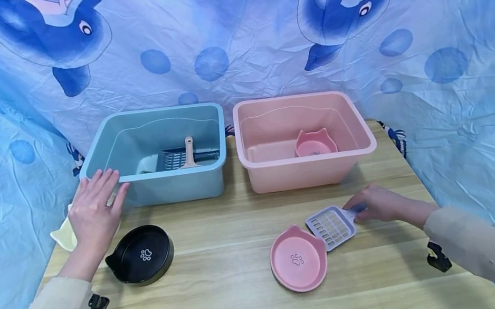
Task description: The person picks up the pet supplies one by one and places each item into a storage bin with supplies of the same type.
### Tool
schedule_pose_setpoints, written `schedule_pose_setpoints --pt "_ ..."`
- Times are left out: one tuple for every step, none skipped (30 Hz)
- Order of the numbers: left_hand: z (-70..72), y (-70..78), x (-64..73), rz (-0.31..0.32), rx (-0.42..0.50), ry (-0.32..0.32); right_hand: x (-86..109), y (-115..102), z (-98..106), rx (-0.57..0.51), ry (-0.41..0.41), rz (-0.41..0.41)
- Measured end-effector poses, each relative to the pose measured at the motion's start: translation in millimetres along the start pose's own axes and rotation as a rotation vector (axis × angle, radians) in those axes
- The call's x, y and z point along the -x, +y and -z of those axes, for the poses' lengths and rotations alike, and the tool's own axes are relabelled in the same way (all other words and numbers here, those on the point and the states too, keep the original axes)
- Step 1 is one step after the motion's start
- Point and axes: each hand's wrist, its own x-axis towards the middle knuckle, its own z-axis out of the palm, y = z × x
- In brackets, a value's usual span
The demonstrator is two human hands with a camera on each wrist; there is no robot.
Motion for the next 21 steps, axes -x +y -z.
schedule_pose_setpoints --pt "-0.3 0.1 -0.1 0.004 0.005 0.007 -0.1 0.0 -0.2 -0.004 0.007 0.003" --pt "-0.5 0.1 -0.3 0.006 0.01 0.013 -0.2 -0.2 -0.1 -0.008 0.011 0.005" --pt "-0.8 0.2 -0.5 0.008 0.014 0.019 -0.2 -0.4 -0.1 -0.01 0.016 0.008" --pt "-0.9 0.3 -0.6 0.008 0.016 0.022 -0.2 -0.6 0.1 -0.013 0.02 0.011" --pt "-1.1 0.2 -0.6 0.007 0.017 0.024 -0.1 -0.7 0.4 -0.012 0.025 0.014" --pt "-1.3 0.1 -0.6 0.006 0.018 0.025 0.2 -0.7 0.8 -0.009 0.033 0.021" --pt "-0.9 0.0 -0.8 0.004 0.017 0.025 0.2 -0.9 1.6 -0.007 0.041 0.03" --pt "-0.3 -0.2 -1.0 0.001 0.013 0.021 0.4 -0.9 2.8 -0.004 0.051 0.037" --pt "0.0 -0.4 -1.1 0.002 0.014 0.021 0.7 -1.1 4.2 0.0 0.065 0.047" --pt "0.4 -0.6 -1.1 0.002 0.012 0.019 1.0 -1.4 5.9 0.002 0.081 0.056" --pt "0.6 -0.7 -1.0 0.007 0.015 0.021 1.1 -2.0 7.6 0.006 0.097 0.065" --pt "0.9 -0.5 -0.9 0.012 0.02 0.024 1.0 -2.7 9.4 0.008 0.112 0.072" --pt "1.2 -0.4 -0.7 0.016 0.023 0.028 0.5 -3.7 11.6 0.004 0.122 0.075" --pt "1.6 -0.3 -0.4 0.016 0.023 0.027 -0.3 -5.1 13.6 0.0 0.13 0.071" --pt "1.7 0.0 -0.2 0.019 0.025 0.031 -1.7 -7.1 15.7 -0.007 0.132 0.064" --pt "1.9 0.3 0.0 0.018 0.024 0.032 -3.5 -9.5 17.8 -0.018 0.13 0.052" --pt "2.5 0.1 0.2 0.012 0.018 0.022 -5.7 -12.6 20.1 -0.028 0.126 0.038" --pt "2.4 0.5 0.2 0.01 0.017 0.023 -8.3 -16.2 22.1 -0.032 0.124 0.028" --pt "2.2 0.8 0.1 0.008 0.016 0.024 -11.2 -20.6 24.5 -0.04 0.118 0.012" --pt "1.8 1.1 0.0 0.006 0.016 0.024 -13.8 -24.9 26.5 -0.042 0.114 -0.001" --pt "1.1 1.5 -0.3 0.006 0.018 0.026 -16.7 -29.2 28.4 -0.043 0.113 -0.005"
